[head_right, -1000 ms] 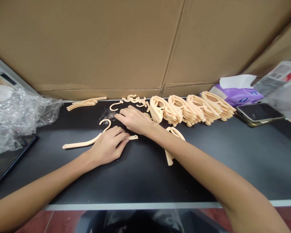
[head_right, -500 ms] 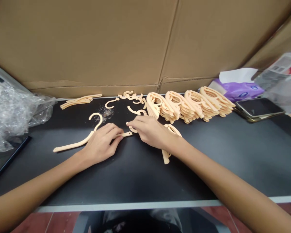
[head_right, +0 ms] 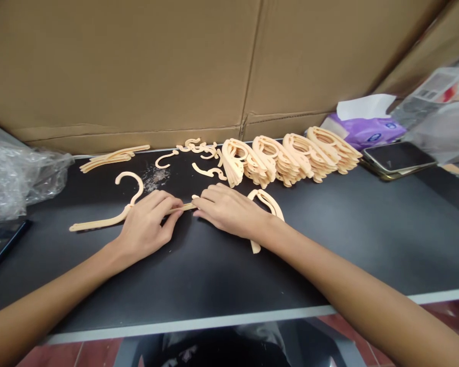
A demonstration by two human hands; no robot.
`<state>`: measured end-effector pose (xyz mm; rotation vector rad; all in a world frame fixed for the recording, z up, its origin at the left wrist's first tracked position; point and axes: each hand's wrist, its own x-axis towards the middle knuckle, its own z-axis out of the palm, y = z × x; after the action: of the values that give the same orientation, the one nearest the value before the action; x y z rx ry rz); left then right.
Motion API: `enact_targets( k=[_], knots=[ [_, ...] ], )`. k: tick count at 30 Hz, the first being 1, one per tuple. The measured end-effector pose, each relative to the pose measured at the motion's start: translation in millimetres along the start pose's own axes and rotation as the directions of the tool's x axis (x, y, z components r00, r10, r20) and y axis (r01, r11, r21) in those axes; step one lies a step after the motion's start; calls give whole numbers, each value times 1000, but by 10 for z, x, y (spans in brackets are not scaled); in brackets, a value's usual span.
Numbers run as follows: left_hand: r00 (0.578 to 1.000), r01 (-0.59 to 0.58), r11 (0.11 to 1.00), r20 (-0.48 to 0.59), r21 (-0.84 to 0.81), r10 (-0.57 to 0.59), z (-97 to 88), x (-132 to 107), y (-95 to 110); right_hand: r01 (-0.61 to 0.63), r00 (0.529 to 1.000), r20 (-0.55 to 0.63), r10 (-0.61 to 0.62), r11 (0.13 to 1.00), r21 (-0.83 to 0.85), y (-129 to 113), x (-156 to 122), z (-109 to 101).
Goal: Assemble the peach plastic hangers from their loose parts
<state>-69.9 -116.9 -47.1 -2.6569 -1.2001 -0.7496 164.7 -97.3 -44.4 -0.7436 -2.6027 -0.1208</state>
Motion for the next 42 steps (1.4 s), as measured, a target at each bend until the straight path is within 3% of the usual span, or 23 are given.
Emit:
enact_targets(
  k=[7, 21, 31, 36, 42],
  knots=[
    [1000, 6, 1000, 25, -7, -6, 3, -1, -10, -155, 988, 9, 157, 965, 212, -24, -8, 2],
    [1000, -15, 994, 17, -104, 17, 7, 8, -35, -201, 976, 105, 193, 977, 75, -91, -5, -52],
    [998, -48, 987, -54, -156, 40, 13, -1, -42, -338, 941, 73, 331, 900, 275, -83, 8, -47],
    [998, -38, 988, -54, -153, 30, 10, -1, -32, -375, 927, 48, 372, 912, 166, -110, 7, -62],
    [999, -32, 991, -46, -132, 26, 8, 0, -27, -315, 936, 160, 312, 949, -10, -160, 40, -99]
  ],
)
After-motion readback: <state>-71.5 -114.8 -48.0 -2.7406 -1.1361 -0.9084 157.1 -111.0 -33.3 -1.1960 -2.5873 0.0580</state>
